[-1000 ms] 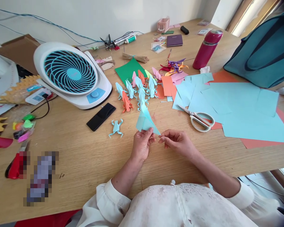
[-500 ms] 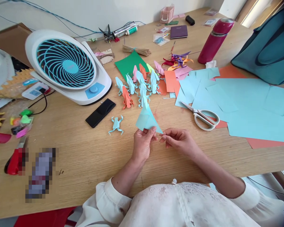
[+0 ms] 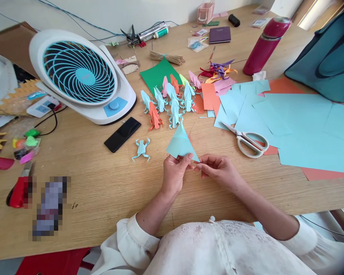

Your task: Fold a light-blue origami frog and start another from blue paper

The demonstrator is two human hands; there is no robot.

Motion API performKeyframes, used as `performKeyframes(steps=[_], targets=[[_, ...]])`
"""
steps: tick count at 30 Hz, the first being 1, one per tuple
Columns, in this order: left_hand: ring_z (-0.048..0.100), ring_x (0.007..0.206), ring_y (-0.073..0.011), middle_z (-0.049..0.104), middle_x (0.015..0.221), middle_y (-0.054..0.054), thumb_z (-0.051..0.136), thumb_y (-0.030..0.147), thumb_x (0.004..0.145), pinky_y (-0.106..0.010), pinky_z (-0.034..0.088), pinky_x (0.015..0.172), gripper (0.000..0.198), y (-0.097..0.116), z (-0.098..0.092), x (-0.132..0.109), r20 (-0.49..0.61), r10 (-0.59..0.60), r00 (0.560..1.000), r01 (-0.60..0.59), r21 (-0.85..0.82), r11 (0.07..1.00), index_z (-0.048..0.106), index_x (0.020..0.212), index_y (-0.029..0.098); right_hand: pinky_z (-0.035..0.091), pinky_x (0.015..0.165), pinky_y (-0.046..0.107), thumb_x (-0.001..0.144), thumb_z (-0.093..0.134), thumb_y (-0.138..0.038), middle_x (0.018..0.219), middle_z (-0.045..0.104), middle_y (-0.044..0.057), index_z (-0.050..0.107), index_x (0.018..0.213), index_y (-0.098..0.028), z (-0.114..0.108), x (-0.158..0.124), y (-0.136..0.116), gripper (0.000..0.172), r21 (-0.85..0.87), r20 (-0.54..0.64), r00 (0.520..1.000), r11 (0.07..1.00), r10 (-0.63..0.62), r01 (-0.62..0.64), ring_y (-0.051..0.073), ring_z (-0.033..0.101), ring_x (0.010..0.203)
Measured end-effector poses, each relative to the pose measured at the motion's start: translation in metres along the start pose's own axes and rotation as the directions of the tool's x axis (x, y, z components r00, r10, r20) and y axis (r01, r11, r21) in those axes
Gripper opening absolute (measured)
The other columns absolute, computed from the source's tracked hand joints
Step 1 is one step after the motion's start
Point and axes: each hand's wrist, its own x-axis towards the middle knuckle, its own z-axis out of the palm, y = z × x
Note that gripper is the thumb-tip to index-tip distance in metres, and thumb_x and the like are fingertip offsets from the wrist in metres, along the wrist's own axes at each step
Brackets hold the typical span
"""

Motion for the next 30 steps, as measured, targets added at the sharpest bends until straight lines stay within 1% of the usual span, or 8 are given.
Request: performKeyframes(steps=[4,12,21,26,30], targets=[[0.058,0.049,-0.0086,0.066,0.065,0.001,0.086,0.037,0.061,-0.021,0.048,0.048,0.033,-0.001,-0.0004,-0.0003,0.005,0.029,1.0,-0.03,0.028,0.999,0.063,0.07,0.014,0.049,0.053,0.023,0.072,0.077,-0.046,0.078,0.07,0.001,0.068,0.079,-0.019,0.0001,0.0003,0.0012,0.03,0.019,0.005,1.0,1.0,-0.004,0.004,0.009,0.058,0.055],[0.06,0.049,-0.0094,0.068,0.065,0.001,0.085,0.037,0.063,-0.022,0.049,0.049,0.032,0.0,-0.0001,-0.0014,0.012,0.053,0.999,-0.053,0.059,0.997,0.064,0.069,0.015,0.049,0.052,0.023,0.071,0.076,-0.052,0.076,0.07,0.002,0.067,0.078,-0.018,0.0001,0.0001,0.0003,0.036,-0.009,-0.007,1.0,1.0,-0.008,0.008,0.01,0.059,0.055],[0.061,0.051,-0.0109,0.068,0.065,0.0,0.084,0.035,0.065,-0.022,0.05,0.048,0.029,-0.0016,0.0001,-0.0012,0.032,0.068,0.997,-0.07,0.064,0.996,0.065,0.072,0.015,0.047,0.053,0.024,0.072,0.077,-0.049,0.074,0.069,0.001,0.068,0.078,-0.018,-0.0001,-0.0007,-0.0006,0.032,0.003,-0.003,1.0,1.0,-0.008,0.008,0.01,0.058,0.055],[0.061,0.055,-0.0109,0.067,0.065,0.001,0.084,0.035,0.065,-0.022,0.05,0.052,0.028,-0.0029,-0.0005,-0.0025,0.017,0.076,0.997,-0.078,0.114,0.99,0.065,0.074,0.015,0.049,0.055,0.025,0.071,0.077,-0.051,0.077,0.07,0.002,0.068,0.077,-0.019,0.0015,-0.0014,-0.0063,0.033,0.017,0.012,1.0,1.0,-0.023,0.023,0.011,0.057,0.058],[0.059,0.054,-0.0106,0.065,0.062,0.002,0.081,0.035,0.07,-0.023,0.05,0.054,0.026,-0.0042,-0.0027,-0.0028,0.082,0.096,0.992,-0.11,0.193,0.975,0.064,0.071,0.016,0.048,0.055,0.026,0.072,0.076,-0.052,0.075,0.071,0.003,0.066,0.073,-0.019,0.0009,-0.0009,-0.0073,0.034,0.022,0.017,0.999,0.999,-0.034,0.034,0.012,0.056,0.057]])
